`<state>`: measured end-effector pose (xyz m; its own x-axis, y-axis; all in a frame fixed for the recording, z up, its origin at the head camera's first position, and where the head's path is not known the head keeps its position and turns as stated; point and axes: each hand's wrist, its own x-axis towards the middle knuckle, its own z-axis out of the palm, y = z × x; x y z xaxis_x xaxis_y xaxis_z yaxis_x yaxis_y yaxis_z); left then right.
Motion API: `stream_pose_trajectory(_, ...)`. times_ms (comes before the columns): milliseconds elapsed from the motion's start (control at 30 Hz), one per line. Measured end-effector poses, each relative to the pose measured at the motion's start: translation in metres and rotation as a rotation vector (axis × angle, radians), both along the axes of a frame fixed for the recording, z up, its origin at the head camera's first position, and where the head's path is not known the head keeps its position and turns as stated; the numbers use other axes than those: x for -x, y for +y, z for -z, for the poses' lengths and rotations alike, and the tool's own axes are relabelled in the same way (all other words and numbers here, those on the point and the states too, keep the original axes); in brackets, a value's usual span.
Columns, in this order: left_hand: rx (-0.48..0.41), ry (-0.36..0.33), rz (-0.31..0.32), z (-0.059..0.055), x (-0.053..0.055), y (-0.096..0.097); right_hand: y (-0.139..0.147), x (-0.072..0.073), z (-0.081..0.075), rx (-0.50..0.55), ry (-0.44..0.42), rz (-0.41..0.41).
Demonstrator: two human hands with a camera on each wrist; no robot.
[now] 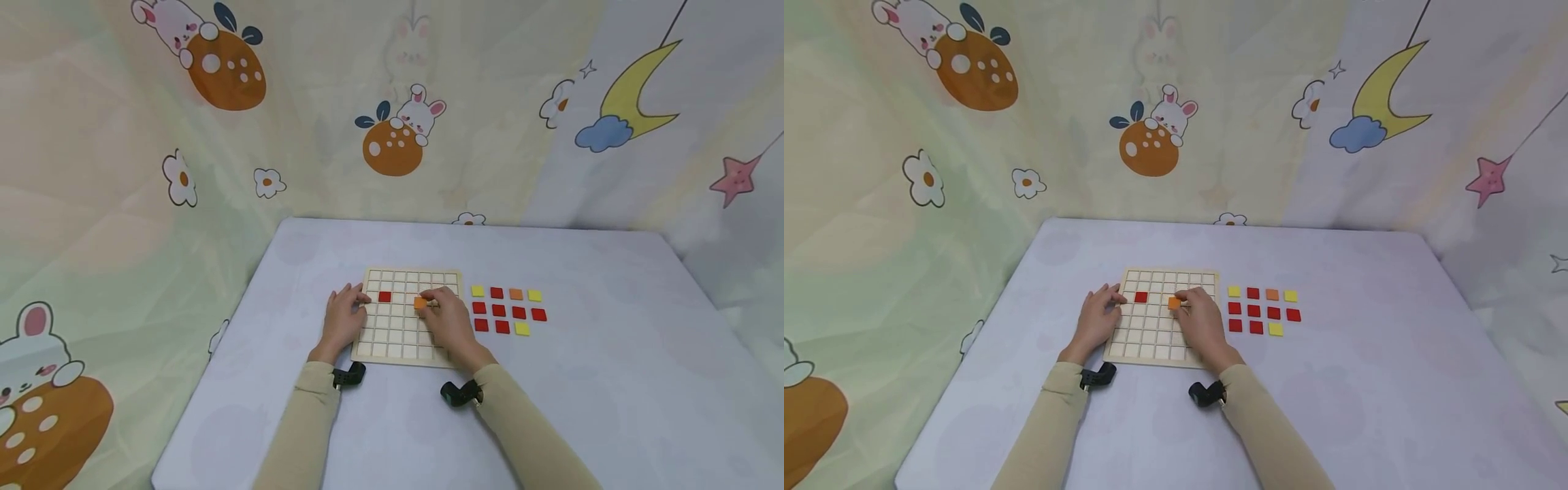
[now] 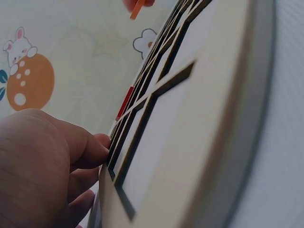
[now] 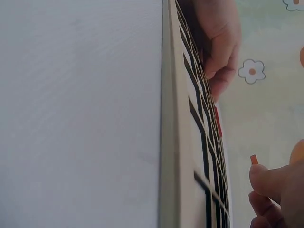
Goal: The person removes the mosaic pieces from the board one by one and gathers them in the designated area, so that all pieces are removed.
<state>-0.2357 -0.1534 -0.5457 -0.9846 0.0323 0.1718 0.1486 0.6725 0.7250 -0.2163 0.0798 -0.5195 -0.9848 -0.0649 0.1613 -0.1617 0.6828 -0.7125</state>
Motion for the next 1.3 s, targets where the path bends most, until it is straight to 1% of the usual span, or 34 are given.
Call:
stream_pose_trajectory(200, 0.003, 0.007, 0.006, 0.001, 0.0, 0.0, 0.017, -0.013, 0.0, 0.044, 0.018, 0.006)
stream_pose_trajectory(433, 0.0, -0.011, 0.006, 0.002, 0.0, -0.001, 0.033, -0.024, -0.003, 0.008, 0.034, 0.017)
stream_pose_trajectory(633, -0.003, -0.008, 0.003, 0.002, 0.0, -0.001, 0.049, -0.033, -0.001, -0.007, 0.053, 0.055)
stream_pose_trajectory(900, 0.004, -0.008, -0.001, 0.001, 0.0, -0.002, 0.075, -0.046, -0.001, -0.062, 0.073, 0.091)
stream_pose_trajectory(1133, 0.011, -0.007, -0.011, 0.002, -0.001, -0.003, 0.088, -0.052, 0.001, -0.049, 0.101, 0.149)
stream_pose_trajectory(1300, 0.002, 0.006, 0.004, 0.003, 0.001, -0.001, 0.099, -0.055, 0.007, -0.034, 0.092, 0.186)
